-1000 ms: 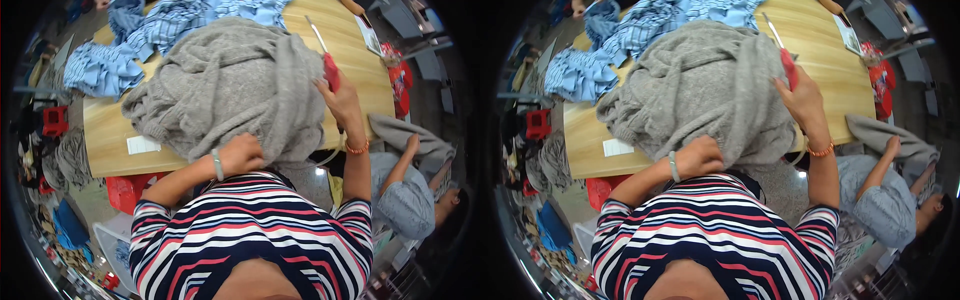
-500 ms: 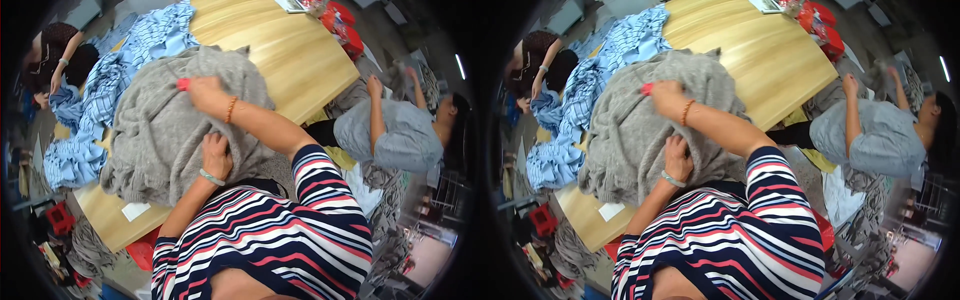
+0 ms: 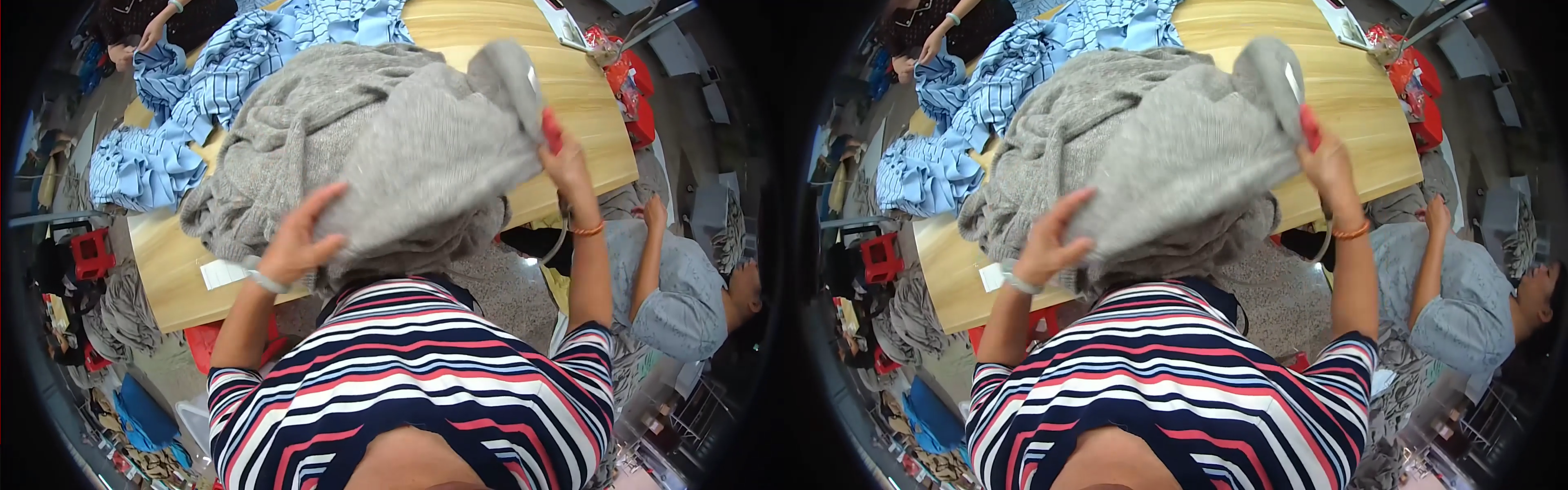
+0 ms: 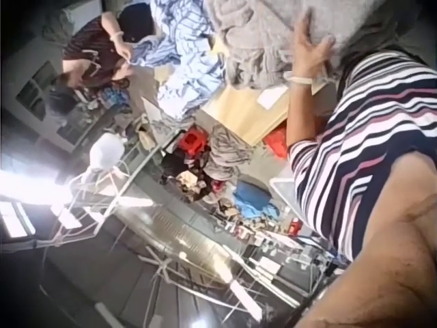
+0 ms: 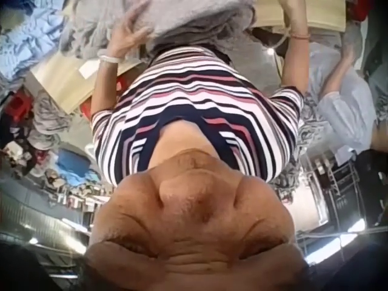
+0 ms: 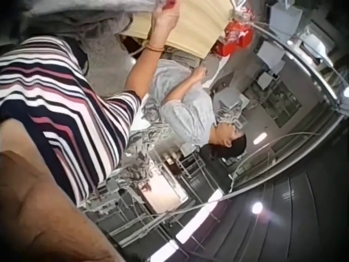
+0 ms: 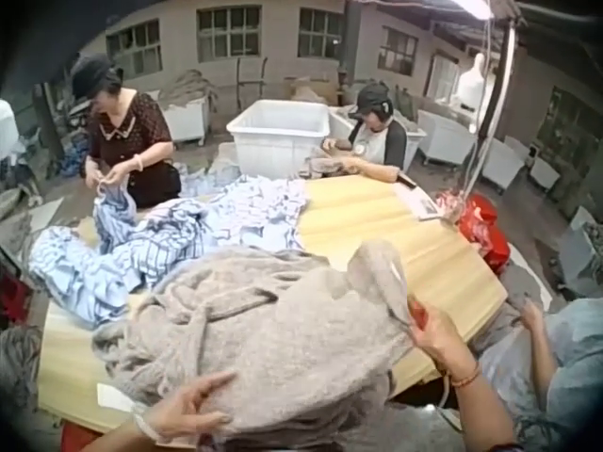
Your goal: Trimming loose threads from a grey garment using a pair of scissors.
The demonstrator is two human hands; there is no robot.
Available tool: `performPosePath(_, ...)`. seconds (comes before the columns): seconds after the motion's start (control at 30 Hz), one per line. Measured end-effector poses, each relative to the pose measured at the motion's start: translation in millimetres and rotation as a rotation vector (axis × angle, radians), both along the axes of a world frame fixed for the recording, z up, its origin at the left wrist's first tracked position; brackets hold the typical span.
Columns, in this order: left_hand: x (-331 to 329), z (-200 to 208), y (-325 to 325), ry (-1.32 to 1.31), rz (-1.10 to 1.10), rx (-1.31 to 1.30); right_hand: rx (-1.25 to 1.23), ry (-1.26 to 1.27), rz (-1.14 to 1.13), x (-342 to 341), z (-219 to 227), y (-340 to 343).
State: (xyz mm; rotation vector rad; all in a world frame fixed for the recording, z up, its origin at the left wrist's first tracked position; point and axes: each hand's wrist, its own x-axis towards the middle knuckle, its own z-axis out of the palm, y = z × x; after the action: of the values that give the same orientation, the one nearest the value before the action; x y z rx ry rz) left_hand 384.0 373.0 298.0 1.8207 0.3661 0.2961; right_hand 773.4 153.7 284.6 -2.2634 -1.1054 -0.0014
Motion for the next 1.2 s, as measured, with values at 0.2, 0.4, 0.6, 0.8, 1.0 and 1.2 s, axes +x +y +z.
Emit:
performPosePath(0.2, 17, -50, -35, 0.181, 0.174, -0.696, -0.361, 0.140, -0.185, -71, -22, -47)
performPosePath(0.4, 97, -70, -8, 0.097, 0.382, -0.657, -0.248, 0.270, -0.051, -126, 41, -39)
performPosePath(0.6, 114, -95, 11, 0.087, 0.292, -0.961, -0.537, 0.248, 0.168, -175, 69, -14)
performPosePath(0.8, 111, -121, -10, -0.005, 0.353, -0.996, -0.664, 0.197, 0.250, -184, 50, -22)
performPosePath(1.0, 101, -122, 1, 0.025, 0.283, -0.898, -0.652, 0.210, 0.247, -196, 54, -7)
performPosePath(1.2, 87, -85, 8, -0.035, 0.239, -1.034, -0.547, 0.192, 0.251, -198, 55, -9)
